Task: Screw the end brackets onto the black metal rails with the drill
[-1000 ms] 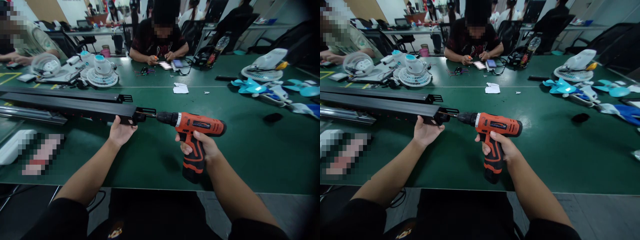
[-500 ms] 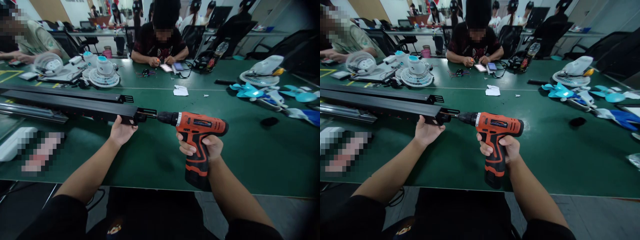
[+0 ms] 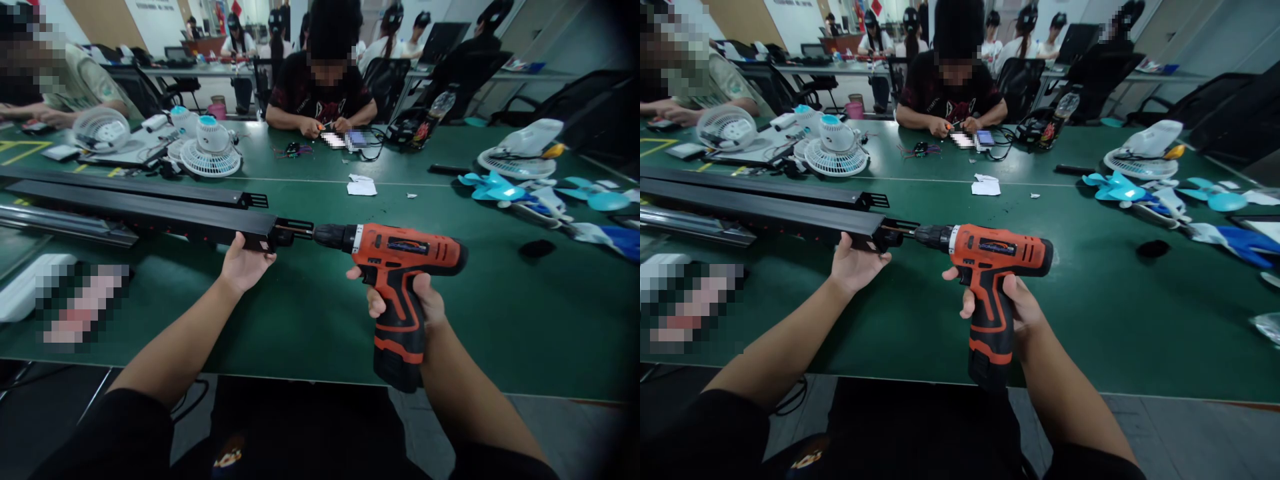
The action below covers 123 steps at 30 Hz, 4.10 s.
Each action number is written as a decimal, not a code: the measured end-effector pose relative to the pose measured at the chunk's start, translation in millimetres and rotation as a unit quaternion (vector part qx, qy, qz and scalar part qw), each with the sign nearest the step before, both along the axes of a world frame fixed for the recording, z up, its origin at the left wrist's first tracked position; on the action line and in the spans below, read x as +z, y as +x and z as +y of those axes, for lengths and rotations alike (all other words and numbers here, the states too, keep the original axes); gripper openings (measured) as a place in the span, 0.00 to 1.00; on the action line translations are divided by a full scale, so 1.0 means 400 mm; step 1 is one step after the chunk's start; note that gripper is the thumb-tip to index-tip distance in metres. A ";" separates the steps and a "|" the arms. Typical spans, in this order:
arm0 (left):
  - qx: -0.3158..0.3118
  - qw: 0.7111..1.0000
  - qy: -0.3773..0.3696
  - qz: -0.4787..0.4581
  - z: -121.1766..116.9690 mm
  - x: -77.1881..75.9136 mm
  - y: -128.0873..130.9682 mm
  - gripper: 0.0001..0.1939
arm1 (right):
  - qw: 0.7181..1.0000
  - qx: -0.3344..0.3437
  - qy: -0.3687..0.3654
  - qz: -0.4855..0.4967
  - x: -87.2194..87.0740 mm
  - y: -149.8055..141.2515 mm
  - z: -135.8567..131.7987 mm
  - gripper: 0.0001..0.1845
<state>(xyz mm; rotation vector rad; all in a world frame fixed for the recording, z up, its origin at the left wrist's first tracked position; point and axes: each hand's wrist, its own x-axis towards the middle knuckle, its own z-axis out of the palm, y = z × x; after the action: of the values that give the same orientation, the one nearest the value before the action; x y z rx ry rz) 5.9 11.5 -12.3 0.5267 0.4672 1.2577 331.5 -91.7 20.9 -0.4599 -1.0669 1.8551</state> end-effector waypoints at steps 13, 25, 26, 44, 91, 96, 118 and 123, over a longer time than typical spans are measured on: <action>0.010 1.000 0.008 0.005 0.006 -0.004 -0.001 0.15 | 0.998 -0.022 -0.050 -0.021 -0.002 -0.025 0.012 0.39; 0.018 1.000 0.013 0.011 0.013 -0.016 -0.002 0.17 | 0.999 -0.032 -0.037 0.014 0.015 -0.034 0.011 0.31; 0.020 1.000 0.010 0.010 0.013 -0.017 -0.002 0.17 | 0.999 -0.028 -0.039 0.010 0.018 -0.035 0.009 0.31; 0.007 1.000 0.030 0.006 0.014 -0.029 -0.006 0.22 | 0.996 -0.020 -0.017 -0.088 0.129 0.004 0.035 0.23; 0.013 0.998 0.043 0.039 0.020 -0.029 -0.015 0.22 | 0.999 0.002 0.026 -0.044 0.027 -0.005 0.029 0.22; 0.015 0.998 0.031 0.046 0.016 -0.020 -0.013 0.22 | 0.999 0.006 0.024 -0.033 0.024 -0.003 0.032 0.23; 0.025 0.999 0.019 0.034 -0.002 -0.003 -0.005 0.16 | 0.998 0.026 0.008 -0.061 0.033 -0.001 0.020 0.21; 0.004 0.999 0.020 0.034 -0.008 0.001 -0.018 0.16 | 0.998 0.020 -0.004 -0.054 0.031 -0.005 0.023 0.22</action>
<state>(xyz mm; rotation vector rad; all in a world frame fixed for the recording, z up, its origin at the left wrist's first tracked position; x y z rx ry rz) -1.4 8.5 -11.9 0.6035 0.5024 1.2614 329.6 -82.6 33.2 -0.5525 -1.1478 1.8885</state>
